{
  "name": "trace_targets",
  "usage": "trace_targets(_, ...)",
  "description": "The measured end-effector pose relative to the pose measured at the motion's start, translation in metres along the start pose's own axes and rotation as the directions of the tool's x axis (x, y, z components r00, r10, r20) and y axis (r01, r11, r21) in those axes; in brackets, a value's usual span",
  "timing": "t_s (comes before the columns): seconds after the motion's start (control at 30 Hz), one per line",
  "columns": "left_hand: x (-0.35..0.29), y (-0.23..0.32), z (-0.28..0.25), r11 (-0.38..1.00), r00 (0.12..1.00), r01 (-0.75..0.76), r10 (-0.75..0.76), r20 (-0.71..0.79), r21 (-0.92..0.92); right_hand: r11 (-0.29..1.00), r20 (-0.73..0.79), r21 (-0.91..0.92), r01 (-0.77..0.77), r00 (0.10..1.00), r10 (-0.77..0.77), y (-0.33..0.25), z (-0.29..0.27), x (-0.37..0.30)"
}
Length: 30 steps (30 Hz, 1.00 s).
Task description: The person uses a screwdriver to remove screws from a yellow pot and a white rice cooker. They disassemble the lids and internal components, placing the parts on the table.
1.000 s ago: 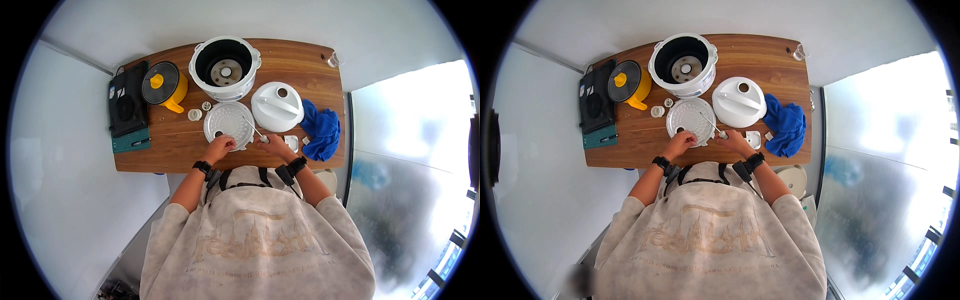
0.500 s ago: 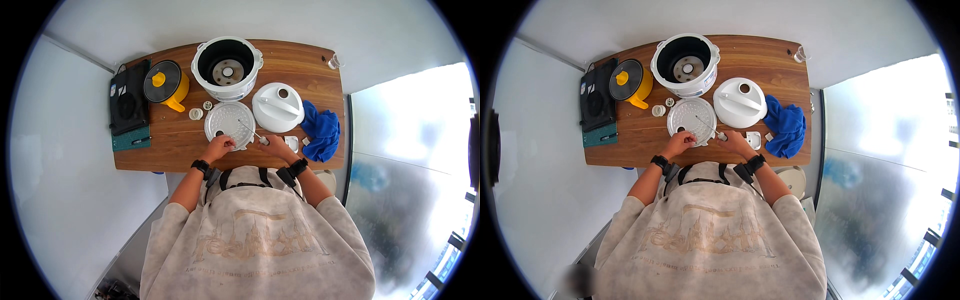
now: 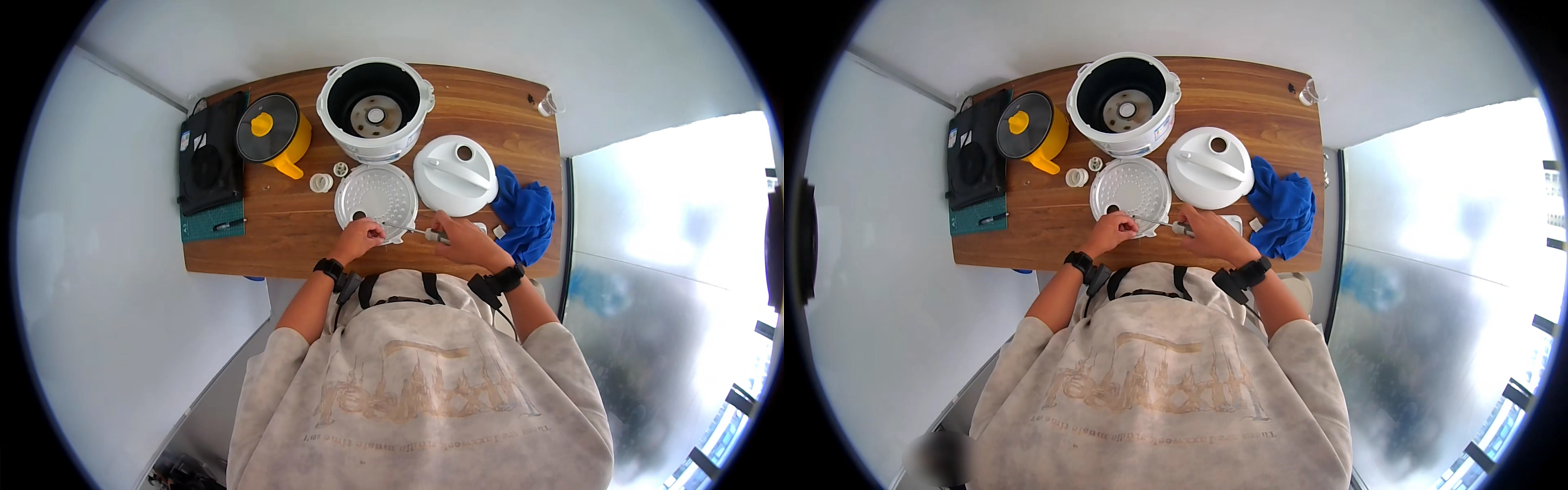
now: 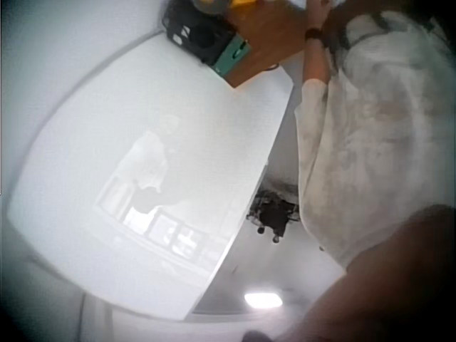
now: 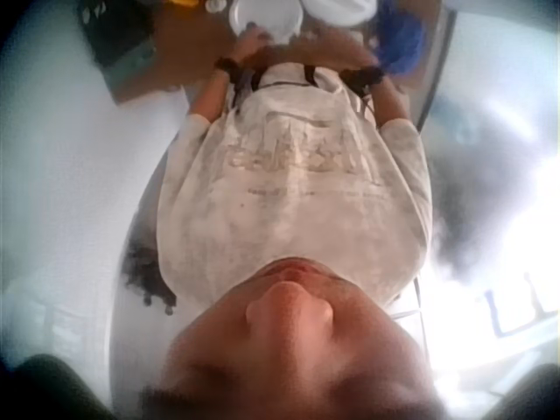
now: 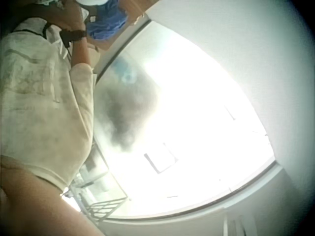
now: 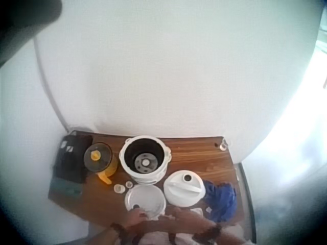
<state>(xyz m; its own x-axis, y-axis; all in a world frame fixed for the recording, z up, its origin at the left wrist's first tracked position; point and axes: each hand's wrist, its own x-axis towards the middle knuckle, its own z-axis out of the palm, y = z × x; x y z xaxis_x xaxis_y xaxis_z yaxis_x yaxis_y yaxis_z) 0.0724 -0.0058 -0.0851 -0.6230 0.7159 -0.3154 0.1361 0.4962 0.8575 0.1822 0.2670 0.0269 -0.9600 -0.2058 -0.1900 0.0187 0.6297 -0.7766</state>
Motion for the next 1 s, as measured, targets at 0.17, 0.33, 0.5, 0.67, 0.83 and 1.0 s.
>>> trace_targets(0.17, -0.005, -0.007, 0.0, 0.999, 0.999, -0.032, 0.031, -0.029, -0.038, 0.999, -0.002, -0.045, -0.031, 1.0, 0.03, -0.011, -0.005, 0.002)
trace_targets(0.33, -0.033, 0.027, -0.012, 0.973, 0.976, -0.116, 0.074, 0.205, 0.2, 0.997, -0.003, -0.017, -0.074, 0.997, 0.074, -0.005, -0.004, -0.002)
trace_targets(0.5, -0.042, -0.003, 0.0, 0.957, 0.944, -0.226, 0.169, 0.283, 0.182, 0.995, 0.01, -0.028, -0.097, 0.995, 0.098, 0.0, -0.001, -0.002)
trace_targets(0.67, -0.033, 0.003, 0.013, 0.952, 0.929, -0.266, 0.211, 0.305, 0.151, 0.99, 0.015, -0.056, -0.13, 0.991, 0.131, -0.002, -0.005, -0.004)
trace_targets(0.83, -0.029, -0.012, 0.026, 0.935, 0.935, -0.296, 0.242, 0.26, 0.194, 0.989, 0.046, -0.05, -0.142, 0.988, 0.145, -0.001, -0.004, -0.009)
trace_targets(1.0, -0.031, -0.003, 0.025, 0.979, 0.97, -0.19, 0.174, 0.169, 0.078, 0.989, 0.032, -0.031, -0.147, 0.988, 0.148, -0.003, -0.003, -0.011)
